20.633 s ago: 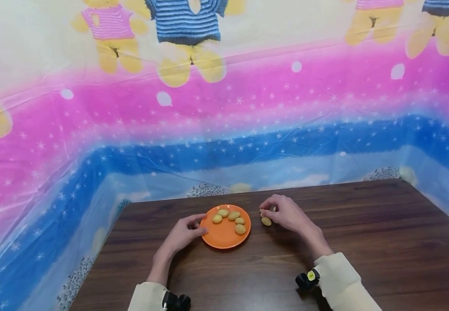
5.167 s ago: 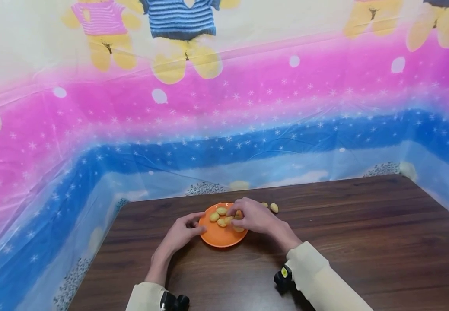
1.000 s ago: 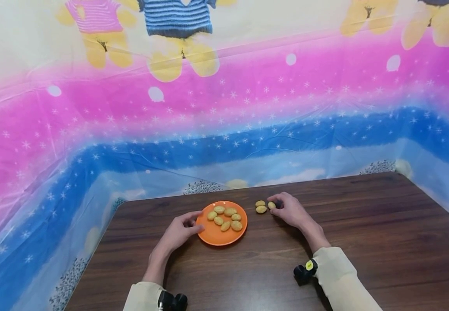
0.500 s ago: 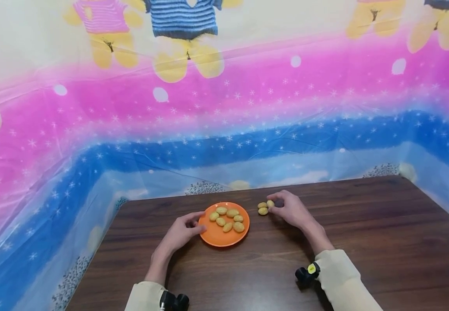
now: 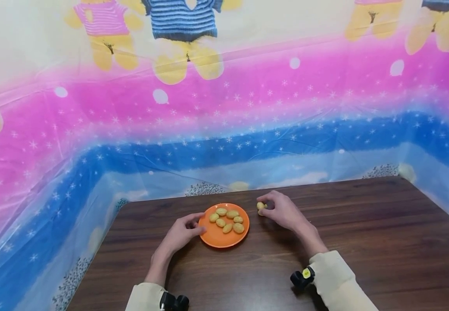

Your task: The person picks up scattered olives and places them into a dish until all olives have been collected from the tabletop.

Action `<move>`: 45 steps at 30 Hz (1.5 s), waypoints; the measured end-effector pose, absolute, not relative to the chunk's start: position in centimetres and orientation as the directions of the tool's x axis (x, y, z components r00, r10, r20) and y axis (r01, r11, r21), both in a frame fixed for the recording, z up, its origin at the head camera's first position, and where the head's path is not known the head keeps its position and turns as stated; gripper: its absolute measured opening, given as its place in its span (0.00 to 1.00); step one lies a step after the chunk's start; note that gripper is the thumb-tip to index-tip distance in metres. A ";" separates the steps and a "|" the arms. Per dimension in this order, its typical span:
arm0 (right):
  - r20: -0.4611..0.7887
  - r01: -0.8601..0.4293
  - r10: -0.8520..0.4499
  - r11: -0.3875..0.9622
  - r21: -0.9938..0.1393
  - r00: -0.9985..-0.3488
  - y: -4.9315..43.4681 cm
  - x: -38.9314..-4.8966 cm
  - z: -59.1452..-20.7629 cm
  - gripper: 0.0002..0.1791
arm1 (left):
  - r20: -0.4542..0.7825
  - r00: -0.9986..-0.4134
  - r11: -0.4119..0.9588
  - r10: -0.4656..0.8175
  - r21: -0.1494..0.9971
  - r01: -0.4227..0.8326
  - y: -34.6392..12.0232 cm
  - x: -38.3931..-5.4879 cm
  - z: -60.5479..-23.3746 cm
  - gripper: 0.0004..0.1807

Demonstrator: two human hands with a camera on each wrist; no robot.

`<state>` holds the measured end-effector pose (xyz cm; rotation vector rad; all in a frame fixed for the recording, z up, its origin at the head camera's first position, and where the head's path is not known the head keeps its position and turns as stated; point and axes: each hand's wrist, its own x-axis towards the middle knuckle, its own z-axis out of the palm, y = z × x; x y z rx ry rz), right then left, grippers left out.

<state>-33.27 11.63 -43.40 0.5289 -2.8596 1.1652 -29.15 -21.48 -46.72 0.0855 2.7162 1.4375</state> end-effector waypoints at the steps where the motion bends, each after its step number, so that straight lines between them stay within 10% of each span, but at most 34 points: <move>1: 0.137 -0.317 -0.309 0.665 -0.676 -0.941 11.5 -33.3 -43.4 0.20 | -0.033 -0.996 0.562 0.080 0.827 0.017 -21.5 -29.1 -46.7 0.26; 45: 0.139 -0.506 -0.541 0.625 -0.594 -0.830 2.8 -32.3 -43.0 0.17 | -0.033 -0.995 0.564 0.090 0.825 0.023 -21.6 -29.2 -46.8 0.26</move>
